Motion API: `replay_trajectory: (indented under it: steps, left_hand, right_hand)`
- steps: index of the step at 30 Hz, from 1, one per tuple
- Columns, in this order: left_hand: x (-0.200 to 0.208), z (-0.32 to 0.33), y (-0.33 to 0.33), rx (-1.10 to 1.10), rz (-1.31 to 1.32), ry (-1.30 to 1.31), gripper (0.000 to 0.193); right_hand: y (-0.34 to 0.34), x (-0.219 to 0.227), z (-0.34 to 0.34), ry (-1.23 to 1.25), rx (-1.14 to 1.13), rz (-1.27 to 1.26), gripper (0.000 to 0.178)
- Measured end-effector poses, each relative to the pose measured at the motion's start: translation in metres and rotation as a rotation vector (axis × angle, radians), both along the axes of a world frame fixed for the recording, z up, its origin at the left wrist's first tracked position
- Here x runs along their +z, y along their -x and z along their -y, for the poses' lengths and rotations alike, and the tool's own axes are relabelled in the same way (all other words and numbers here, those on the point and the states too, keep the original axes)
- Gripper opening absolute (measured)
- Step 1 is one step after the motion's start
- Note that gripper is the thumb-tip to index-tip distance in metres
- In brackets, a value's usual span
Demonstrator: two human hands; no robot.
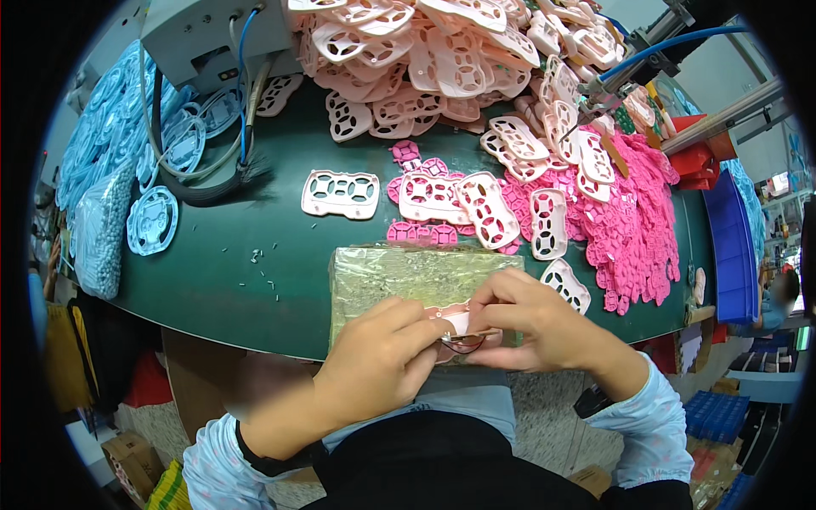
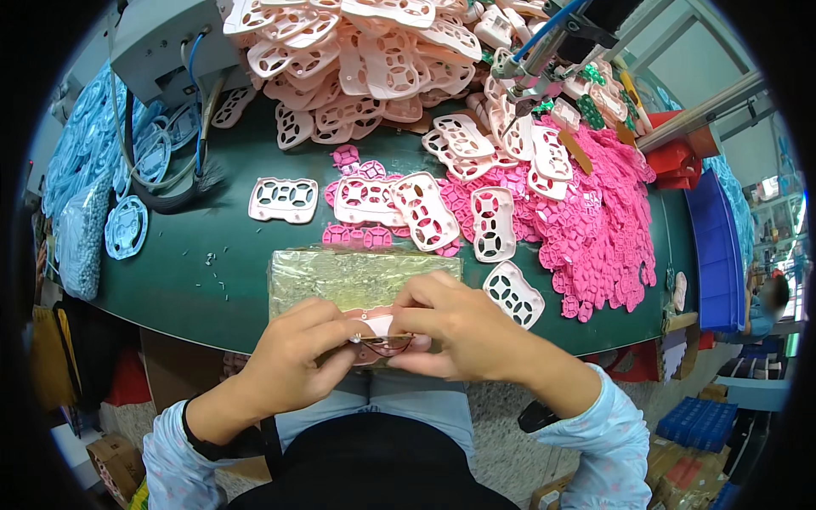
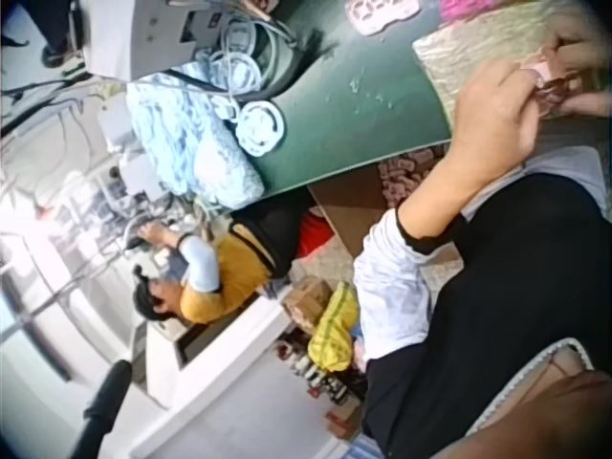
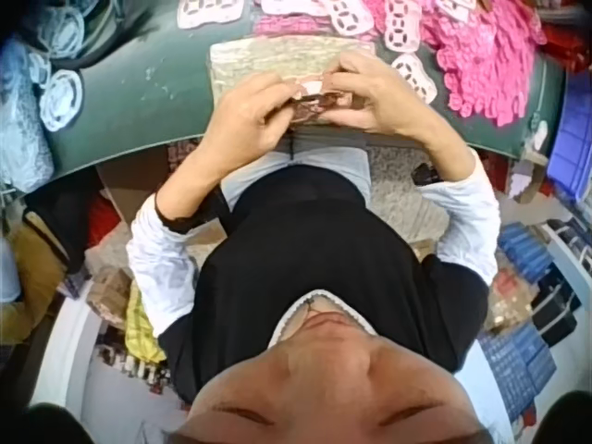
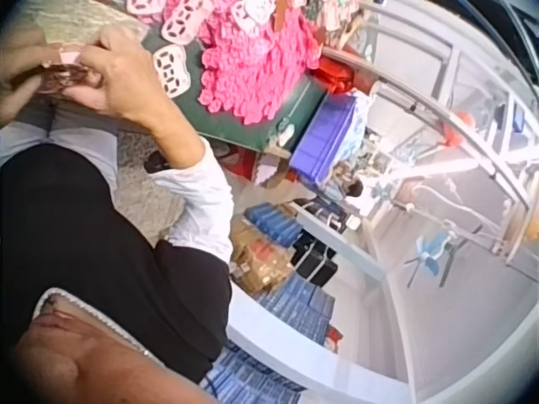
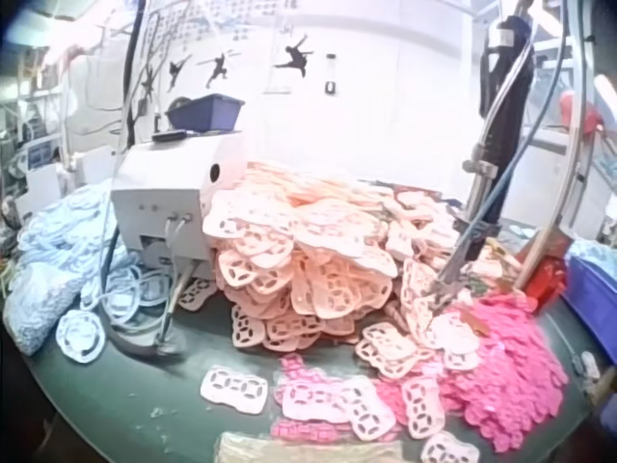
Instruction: Assembling electronic circuit boards into pink plastic toy housings and using a pneumatic screwdriver to secure them.
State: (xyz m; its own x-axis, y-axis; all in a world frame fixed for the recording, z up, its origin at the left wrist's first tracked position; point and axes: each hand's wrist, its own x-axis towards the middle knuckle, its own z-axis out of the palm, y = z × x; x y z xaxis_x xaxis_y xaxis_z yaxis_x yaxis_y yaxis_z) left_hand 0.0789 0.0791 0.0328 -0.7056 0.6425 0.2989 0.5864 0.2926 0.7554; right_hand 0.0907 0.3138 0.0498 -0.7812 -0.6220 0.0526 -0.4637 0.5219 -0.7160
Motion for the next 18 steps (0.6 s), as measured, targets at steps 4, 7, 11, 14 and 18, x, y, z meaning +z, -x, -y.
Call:
replay_trajectory:
  steps: [4,7,11,14,18]
  left_hand:
    - [0.004,0.000,-0.001,0.064,0.246,-0.031,0.021]
    - [0.010,0.001,0.000,0.132,0.509,-0.080,0.018]
    - [0.003,0.004,0.001,0.061,0.421,-0.079,0.019]
    - [-0.003,0.004,0.002,0.004,0.257,-0.054,0.025]
    - [-0.005,0.000,0.001,-0.145,-0.279,0.078,0.030]
  right_hand:
    - [-0.012,-0.008,0.013,0.062,-0.190,-0.093,0.041]
    - [-0.018,-0.013,0.018,0.089,-0.277,-0.162,0.040]
    - [-0.021,-0.019,0.010,0.187,-0.256,-0.144,0.030]
    - [-0.019,-0.013,-0.005,0.082,-0.128,-0.238,0.021]
    - [-0.014,-0.002,-0.010,0.006,-0.040,-0.187,0.024]
